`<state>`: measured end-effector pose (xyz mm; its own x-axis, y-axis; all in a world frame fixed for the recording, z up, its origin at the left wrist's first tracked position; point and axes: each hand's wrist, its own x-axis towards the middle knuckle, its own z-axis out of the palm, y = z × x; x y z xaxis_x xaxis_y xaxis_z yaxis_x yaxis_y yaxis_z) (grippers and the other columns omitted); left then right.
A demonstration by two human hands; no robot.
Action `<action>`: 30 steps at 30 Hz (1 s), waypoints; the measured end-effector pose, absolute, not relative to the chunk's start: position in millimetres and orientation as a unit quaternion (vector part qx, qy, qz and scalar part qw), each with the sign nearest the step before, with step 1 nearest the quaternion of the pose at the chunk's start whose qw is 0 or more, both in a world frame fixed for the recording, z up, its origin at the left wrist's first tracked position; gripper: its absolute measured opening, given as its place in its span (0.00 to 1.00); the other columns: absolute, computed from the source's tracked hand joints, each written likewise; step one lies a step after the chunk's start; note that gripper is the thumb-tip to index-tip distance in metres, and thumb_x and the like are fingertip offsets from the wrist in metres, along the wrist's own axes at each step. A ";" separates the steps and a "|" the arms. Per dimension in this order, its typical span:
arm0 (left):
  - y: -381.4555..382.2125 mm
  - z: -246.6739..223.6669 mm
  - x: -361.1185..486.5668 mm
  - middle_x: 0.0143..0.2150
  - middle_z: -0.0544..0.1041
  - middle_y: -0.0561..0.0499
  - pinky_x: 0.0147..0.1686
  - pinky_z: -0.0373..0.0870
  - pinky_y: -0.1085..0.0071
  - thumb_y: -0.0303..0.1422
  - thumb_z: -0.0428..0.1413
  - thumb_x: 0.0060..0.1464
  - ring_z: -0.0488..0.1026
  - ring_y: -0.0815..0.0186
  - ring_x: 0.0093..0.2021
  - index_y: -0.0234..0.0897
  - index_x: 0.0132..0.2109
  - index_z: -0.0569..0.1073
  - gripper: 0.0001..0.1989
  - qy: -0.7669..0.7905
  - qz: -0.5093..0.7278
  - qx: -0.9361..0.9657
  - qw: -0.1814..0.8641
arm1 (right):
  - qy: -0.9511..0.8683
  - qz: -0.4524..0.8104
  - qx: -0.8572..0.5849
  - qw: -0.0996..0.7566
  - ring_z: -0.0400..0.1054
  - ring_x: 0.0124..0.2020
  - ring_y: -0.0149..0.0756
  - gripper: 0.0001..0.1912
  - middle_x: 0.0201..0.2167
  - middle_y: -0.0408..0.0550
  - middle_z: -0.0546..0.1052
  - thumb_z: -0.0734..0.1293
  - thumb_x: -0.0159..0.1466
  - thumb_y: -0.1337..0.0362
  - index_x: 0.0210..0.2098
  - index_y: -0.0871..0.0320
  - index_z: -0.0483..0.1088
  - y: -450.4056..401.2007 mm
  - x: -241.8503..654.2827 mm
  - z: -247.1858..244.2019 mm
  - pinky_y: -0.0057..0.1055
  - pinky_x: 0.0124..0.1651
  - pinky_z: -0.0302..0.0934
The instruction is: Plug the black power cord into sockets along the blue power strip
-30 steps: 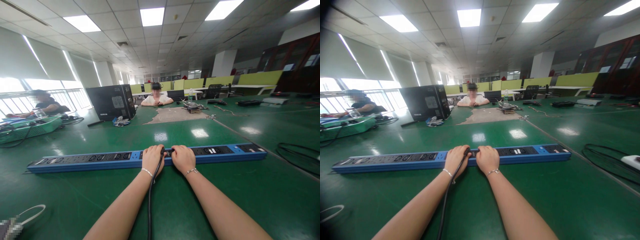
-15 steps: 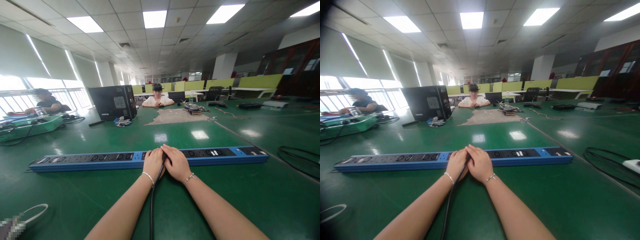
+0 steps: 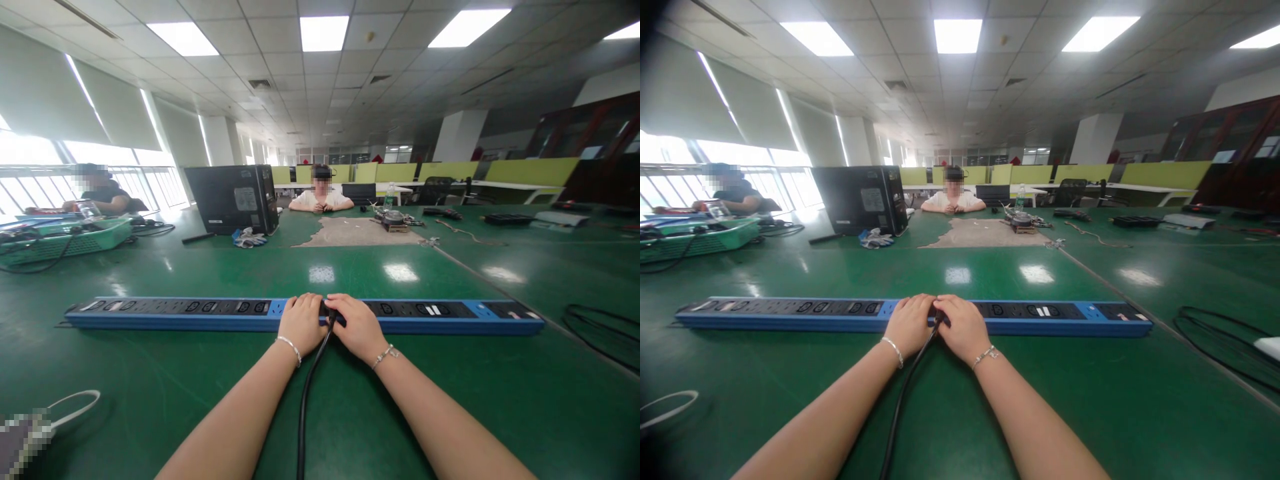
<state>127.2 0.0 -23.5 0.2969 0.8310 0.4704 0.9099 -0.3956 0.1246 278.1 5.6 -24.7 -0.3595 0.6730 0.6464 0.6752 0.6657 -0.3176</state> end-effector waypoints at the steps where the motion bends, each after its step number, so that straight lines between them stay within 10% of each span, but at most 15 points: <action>1: -0.3 -23.5 127.1 0.50 0.71 0.43 0.54 0.55 0.58 0.35 0.51 0.52 0.64 0.57 0.53 0.37 0.49 0.65 0.17 -0.549 -0.240 -0.796 0.084 | -0.824 -0.003 -0.409 0.392 0.66 0.48 0.33 0.16 0.46 0.47 0.73 0.61 0.55 0.71 0.42 0.55 0.71 5.6 278.1 -24.5 0.34 0.51 0.59; 30: -0.7 -27.1 128.8 0.52 0.70 0.42 0.52 0.56 0.59 0.36 0.52 0.50 0.64 0.55 0.53 0.35 0.50 0.66 0.20 -0.555 -0.236 -0.792 0.096 | -0.790 0.012 -0.504 0.349 0.65 0.47 0.34 0.16 0.47 0.43 0.74 0.60 0.59 0.66 0.46 0.52 0.68 3.6 267.1 -22.0 0.33 0.51 0.56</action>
<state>128.8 -0.7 -27.1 0.2721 0.8338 0.4805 0.9242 -0.3654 0.1109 267.1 3.6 -22.0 -0.2480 0.8048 0.5393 0.7883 0.4912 -0.3705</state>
